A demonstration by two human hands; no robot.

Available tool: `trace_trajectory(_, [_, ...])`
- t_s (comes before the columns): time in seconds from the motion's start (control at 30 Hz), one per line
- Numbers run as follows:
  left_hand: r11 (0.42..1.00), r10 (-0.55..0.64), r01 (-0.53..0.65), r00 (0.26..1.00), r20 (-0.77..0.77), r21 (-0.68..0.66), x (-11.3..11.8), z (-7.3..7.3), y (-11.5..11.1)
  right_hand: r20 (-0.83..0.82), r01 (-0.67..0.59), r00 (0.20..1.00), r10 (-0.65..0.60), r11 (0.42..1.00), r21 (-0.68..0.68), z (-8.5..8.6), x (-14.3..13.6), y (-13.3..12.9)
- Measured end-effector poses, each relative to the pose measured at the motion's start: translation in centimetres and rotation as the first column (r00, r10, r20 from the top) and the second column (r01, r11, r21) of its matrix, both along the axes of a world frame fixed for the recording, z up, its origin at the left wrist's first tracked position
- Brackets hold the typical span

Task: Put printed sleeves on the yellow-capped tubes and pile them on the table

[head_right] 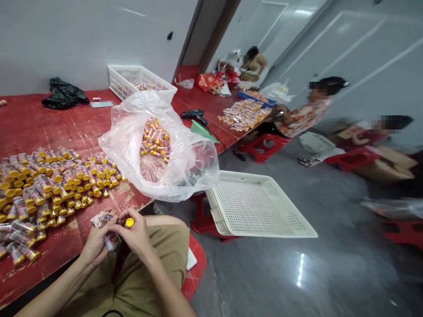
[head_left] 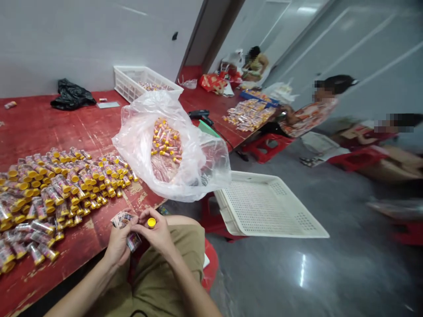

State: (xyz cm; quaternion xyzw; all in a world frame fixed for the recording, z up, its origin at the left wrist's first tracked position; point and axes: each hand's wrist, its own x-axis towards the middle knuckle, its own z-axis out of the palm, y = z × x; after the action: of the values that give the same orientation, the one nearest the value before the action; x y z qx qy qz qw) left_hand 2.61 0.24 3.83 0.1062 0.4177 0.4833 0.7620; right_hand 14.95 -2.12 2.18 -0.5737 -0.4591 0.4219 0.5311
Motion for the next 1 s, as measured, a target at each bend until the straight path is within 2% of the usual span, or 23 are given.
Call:
trace_trajectory(0.07, [1.000, -0.014, 0.014, 1.000, 0.010, -0.006, 0.2, 0.4, -0.7, -0.012, 0.039, 0.999, -0.039, 0.999, 0.017, -0.4, -0.6, -1.1])
trace_trajectory(0.23, [0.998, -0.046, 0.045, 0.999, -0.025, -0.043, -0.2, 1.2, -1.7, 0.006, 0.060, 0.998, -0.061, 0.993, 0.102, -0.2, 0.7, -2.1])
trace_trajectory(0.4, [0.995, -0.078, 0.084, 0.992, -0.098, 0.059, -0.8, 0.8, -2.0, -0.034, 0.107, 0.994, -0.104, 0.988, 0.109, -0.1, 1.2, -3.2])
trace_trajectory(0.63, [0.982, 0.055, -0.027, 0.987, -0.148, 0.185, 0.9, 1.3, -1.8, -0.044, 0.237, 0.971, -0.233, 0.963, 0.131, 1.5, 1.5, -2.8])
trace_trajectory(0.77, [0.969, 0.143, -0.098, 0.971, -0.193, 0.225, 1.7, 1.8, -1.7, -0.037, 0.247, 0.969, -0.245, 0.962, 0.117, 2.6, 1.6, -2.9])
trace_trajectory(0.83, [0.958, 0.138, -0.074, 0.967, -0.214, 0.278, 1.9, 1.9, -1.7, -0.051, 0.252, 0.967, -0.249, 0.965, 0.073, 2.7, 1.9, -3.2])
trace_trajectory(0.9, [0.948, 0.112, -0.038, 0.969, -0.220, 0.316, 2.0, 1.7, -1.6, -0.105, 0.272, 0.958, -0.267, 0.961, 0.042, 2.4, 2.2, -3.3])
trace_trajectory(1.0, [0.944, 0.131, -0.050, 0.964, -0.233, 0.325, 1.7, 1.2, -1.3, -0.272, 0.293, 0.926, -0.262, 0.952, 0.084, 1.8, 2.8, -3.6])
